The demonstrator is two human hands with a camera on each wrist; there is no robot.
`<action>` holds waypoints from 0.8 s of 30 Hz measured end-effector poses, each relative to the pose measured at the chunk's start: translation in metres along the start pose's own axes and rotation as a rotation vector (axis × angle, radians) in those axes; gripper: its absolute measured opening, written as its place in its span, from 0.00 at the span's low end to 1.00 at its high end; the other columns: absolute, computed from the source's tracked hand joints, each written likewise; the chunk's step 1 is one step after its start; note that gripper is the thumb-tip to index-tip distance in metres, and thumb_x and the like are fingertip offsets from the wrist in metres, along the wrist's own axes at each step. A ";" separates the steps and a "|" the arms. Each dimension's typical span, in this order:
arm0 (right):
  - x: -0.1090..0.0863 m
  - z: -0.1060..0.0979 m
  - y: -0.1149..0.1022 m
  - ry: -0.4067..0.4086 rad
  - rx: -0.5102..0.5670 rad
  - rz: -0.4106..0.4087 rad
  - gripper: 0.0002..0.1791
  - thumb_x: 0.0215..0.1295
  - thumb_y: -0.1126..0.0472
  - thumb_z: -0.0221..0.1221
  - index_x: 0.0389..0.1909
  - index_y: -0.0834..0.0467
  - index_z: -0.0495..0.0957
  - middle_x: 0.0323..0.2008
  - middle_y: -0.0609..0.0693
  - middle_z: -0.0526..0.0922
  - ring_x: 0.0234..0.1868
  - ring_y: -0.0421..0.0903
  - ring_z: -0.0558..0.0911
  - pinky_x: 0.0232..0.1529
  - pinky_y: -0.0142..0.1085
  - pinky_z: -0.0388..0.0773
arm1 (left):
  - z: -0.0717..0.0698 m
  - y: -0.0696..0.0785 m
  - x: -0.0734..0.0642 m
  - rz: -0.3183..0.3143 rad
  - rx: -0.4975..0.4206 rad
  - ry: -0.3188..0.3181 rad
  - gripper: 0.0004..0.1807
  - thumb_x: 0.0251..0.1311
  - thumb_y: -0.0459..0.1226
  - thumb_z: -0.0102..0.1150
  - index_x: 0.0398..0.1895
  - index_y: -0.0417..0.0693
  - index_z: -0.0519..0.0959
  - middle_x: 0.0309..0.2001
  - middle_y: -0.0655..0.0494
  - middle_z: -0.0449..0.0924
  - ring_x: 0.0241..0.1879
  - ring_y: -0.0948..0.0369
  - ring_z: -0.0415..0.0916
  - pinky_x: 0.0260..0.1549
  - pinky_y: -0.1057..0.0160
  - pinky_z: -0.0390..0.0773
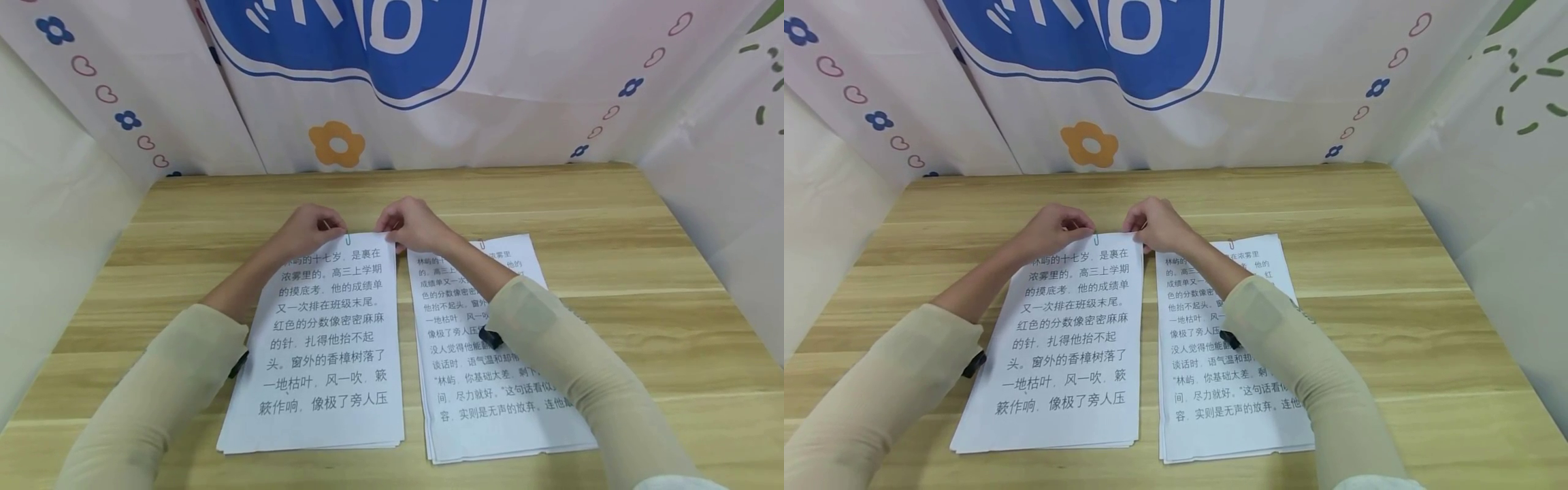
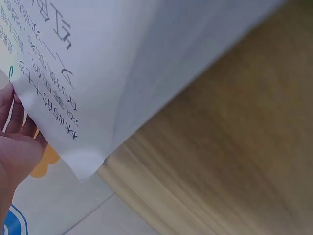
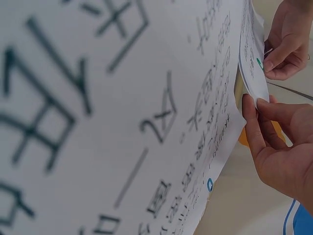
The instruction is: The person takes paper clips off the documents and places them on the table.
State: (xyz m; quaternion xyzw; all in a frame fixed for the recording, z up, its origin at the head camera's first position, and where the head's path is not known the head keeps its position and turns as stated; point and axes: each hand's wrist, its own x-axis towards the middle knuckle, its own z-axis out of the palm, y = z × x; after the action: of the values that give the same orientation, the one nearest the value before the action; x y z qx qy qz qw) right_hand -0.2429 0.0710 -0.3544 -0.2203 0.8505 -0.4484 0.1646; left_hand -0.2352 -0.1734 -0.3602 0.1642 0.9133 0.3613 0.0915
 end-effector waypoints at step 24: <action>0.001 -0.001 0.000 0.001 0.007 -0.010 0.09 0.66 0.78 0.61 0.43 0.68 0.85 0.39 0.60 0.85 0.38 0.50 0.84 0.35 0.40 0.87 | 0.003 -0.001 0.003 0.023 -0.002 -0.065 0.08 0.76 0.29 0.53 0.46 0.34 0.82 0.42 0.41 0.80 0.41 0.51 0.76 0.43 0.62 0.75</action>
State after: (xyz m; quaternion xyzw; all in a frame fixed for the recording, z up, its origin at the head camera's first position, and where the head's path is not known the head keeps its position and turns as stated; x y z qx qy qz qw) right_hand -0.2438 0.0713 -0.3544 -0.2239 0.8479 -0.4522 0.1627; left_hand -0.2379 -0.1709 -0.3627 0.1861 0.9075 0.3579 0.1172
